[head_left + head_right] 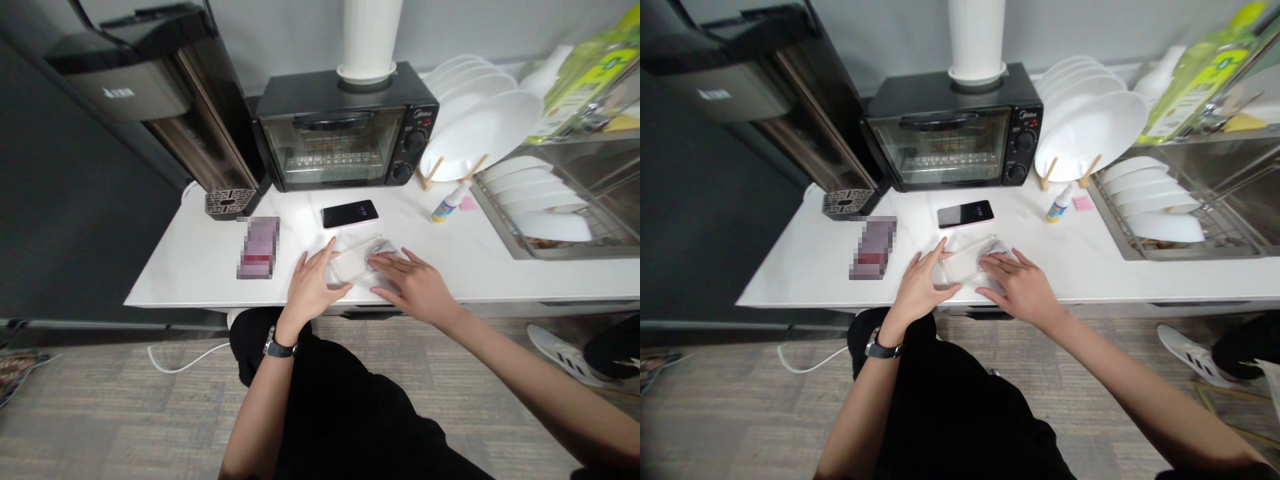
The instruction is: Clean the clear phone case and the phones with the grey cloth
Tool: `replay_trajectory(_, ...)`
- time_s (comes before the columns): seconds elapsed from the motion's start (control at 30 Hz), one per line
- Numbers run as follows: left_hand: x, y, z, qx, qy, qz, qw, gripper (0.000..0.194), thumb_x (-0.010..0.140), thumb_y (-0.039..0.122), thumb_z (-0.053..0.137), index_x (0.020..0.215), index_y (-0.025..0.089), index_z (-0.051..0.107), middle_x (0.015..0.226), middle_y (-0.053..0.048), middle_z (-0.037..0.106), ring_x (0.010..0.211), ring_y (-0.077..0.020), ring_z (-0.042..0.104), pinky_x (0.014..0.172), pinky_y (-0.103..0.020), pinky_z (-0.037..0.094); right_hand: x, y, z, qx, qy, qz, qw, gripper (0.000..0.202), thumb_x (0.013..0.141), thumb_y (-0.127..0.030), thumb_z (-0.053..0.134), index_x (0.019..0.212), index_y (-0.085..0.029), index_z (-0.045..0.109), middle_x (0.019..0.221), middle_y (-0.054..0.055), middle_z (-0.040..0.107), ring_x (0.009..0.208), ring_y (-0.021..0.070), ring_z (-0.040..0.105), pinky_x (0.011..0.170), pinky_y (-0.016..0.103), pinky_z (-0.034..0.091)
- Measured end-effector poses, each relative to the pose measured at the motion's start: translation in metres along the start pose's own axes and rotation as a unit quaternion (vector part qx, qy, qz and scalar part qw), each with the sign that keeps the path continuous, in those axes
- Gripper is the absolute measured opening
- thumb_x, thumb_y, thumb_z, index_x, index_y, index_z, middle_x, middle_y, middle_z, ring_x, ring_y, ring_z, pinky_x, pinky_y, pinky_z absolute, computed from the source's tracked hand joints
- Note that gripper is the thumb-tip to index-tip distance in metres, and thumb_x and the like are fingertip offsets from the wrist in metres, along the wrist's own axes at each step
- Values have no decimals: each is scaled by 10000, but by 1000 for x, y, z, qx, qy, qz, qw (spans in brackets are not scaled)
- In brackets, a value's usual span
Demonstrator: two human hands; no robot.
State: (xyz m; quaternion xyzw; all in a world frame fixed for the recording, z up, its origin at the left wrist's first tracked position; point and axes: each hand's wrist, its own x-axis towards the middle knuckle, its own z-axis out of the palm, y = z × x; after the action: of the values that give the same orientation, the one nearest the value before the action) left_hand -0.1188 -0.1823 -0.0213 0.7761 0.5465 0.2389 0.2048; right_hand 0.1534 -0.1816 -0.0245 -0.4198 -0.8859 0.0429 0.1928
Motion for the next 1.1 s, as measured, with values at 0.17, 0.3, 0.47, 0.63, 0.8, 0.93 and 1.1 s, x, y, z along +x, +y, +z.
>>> replay_trajectory(0.17, 3, -1, 0, -7, -8, 0, 1000, 1044, 893, 426, 811, 1727, 328, 191, 1533, -40, 671, 1479, -248, 583, 1372, -526, 190, 19, -6, 25, -42, 63, 61, 995, 829, 1048, -700, 481, 1517, -23, 573, 1527, 266, 641, 1440, 404, 617, 1249, 634, 440)
replay_trajectory(0.3, 4, -4, 0, -11, -7, 5, 1000, 991, 909, 397, 784, 1721, 308, 223, 1535, -56, 661, 1475, -250, 581, 1365, -516, 219, 37, -48, 46, -2, 65, 61, 996, 997, 975, -804, 519, 1521, 30, 542, 1563, 327, 578, 1483, 428, 570, 1262, 605, 444)
replay_trajectory(0.47, 3, -3, -2, -2, -2, 1, 1000, 1020, 878, 322, 790, 1721, 316, 217, 1503, -62, 673, 1448, -262, 601, 1360, -537, 236, 26, -68, 35, 96, 17, -27, 995, 895, 976, -787, 553, 1548, -99, 561, 1568, 217, 622, 1458, 346, 613, 1275, 563, 450)
replay_trajectory(0.63, 4, -1, -1, -1, -7, 3, 1000, 1023, 898, 421, 801, 1720, 334, 198, 1521, -66, 666, 1461, -275, 593, 1355, -575, 229, 4, -30, 11, 78, -2, 2, 997, 664, 1054, -662, 530, 1522, -197, 607, 1537, 119, 674, 1430, 294, 641, 1263, 560, 459)
replay_trajectory(0.8, 6, -2, -2, -8, -12, -3, 1000, 1030, 891, 407, 812, 1720, 351, 203, 1520, -46, 675, 1490, -267, 571, 1363, -573, 199, 9, -3, 12, -2, 42, 87, 995, 656, 1091, -615, 458, 1518, -138, 603, 1549, 168, 653, 1480, 358, 585, 1290, 662, 367)
replay_trajectory(0.93, 8, -5, -4, -22, -27, -7, 999, 1005, 907, 419, 784, 1724, 331, 206, 1536, -58, 667, 1511, -271, 551, 1364, -584, 181, 30, -35, 32, 26, 67, 94, 993, 839, 1026, -727, 510, 1501, -40, 597, 1537, 256, 636, 1469, 387, 591, 1264, 600, 434)
replay_trajectory(1.1, 6, -5, -6, -30, -31, -7, 999, 1005, 877, 346, 787, 1718, 321, 237, 1529, -60, 669, 1480, -271, 581, 1360, -583, 194, 34, -72, 41, 100, 47, 6, 994, 853, 987, -782, 544, 1493, -98, 618, 1525, 210, 662, 1406, 331, 659, 1251, 540, 475)
